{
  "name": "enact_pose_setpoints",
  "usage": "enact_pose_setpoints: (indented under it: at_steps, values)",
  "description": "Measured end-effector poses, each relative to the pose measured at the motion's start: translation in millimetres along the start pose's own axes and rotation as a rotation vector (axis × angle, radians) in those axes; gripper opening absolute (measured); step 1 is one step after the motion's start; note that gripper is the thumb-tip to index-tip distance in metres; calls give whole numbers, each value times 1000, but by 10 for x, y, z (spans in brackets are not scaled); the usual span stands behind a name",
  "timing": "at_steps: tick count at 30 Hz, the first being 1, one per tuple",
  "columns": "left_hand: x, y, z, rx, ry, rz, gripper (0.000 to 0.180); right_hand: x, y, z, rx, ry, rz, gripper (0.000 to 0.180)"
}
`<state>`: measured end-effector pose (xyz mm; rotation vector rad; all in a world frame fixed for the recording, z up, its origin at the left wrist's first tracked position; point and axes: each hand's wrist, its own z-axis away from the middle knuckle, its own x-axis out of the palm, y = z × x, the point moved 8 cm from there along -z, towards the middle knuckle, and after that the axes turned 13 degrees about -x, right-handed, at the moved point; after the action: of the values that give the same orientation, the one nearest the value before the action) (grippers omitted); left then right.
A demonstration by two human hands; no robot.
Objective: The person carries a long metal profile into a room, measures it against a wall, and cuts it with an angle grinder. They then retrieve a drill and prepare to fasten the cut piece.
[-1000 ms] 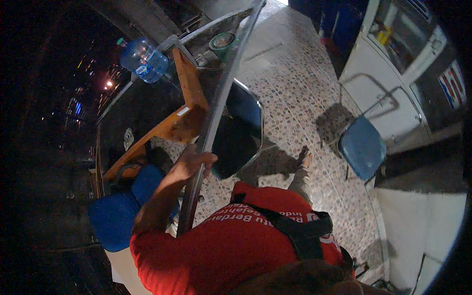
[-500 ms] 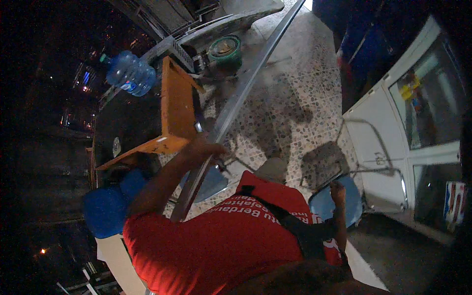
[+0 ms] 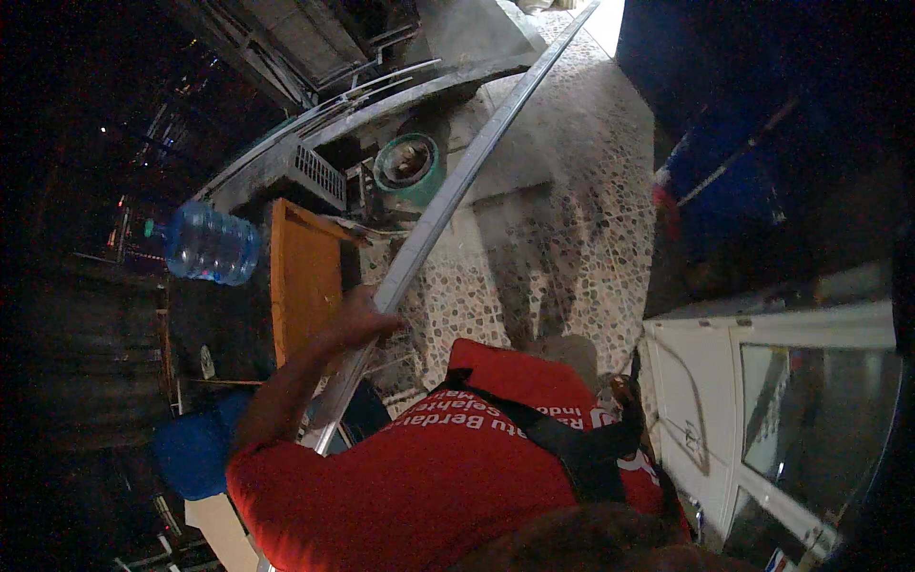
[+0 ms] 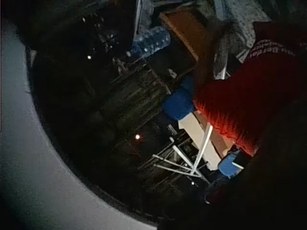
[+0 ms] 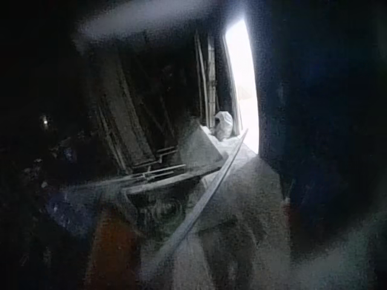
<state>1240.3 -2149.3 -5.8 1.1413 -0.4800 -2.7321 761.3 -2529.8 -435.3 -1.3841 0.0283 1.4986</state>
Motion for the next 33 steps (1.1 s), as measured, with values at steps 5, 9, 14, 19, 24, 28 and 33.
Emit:
enact_pose_setpoints:
  at_steps: [5, 9, 14, 19, 24, 28, 33]
  values:
    - [-610, 769, -766, 8, 45, 4, 45, -331, 117, -1173, 71, -38, -36, 44]
    - [-904, 1674, -1183, -136, -17, -52, 46, -728, 167, -2383, 62, -74, -27, 44]
    - [-1247, 2805, -1866, -105, 72, -19, 45, -1620, -300, -4699, -169, -42, 78, 44]
    - [-1772, 3879, -2551, -19, 177, -156, 41, -2817, -1784, -7217, -641, 173, 284, 44]
    - [-2290, 4676, -3237, 61, 312, -35, 38, -3984, -3448, -8392, -828, 57, 23, 45]
    - [-2689, 5662, -3831, 26, 408, -249, 36, -4244, -3668, -9497, -654, -87, 19, 44]
    - [-3196, 6353, -4920, -12, 307, -285, 35, -4355, -3047, -10895, -384, -159, 102, 40]
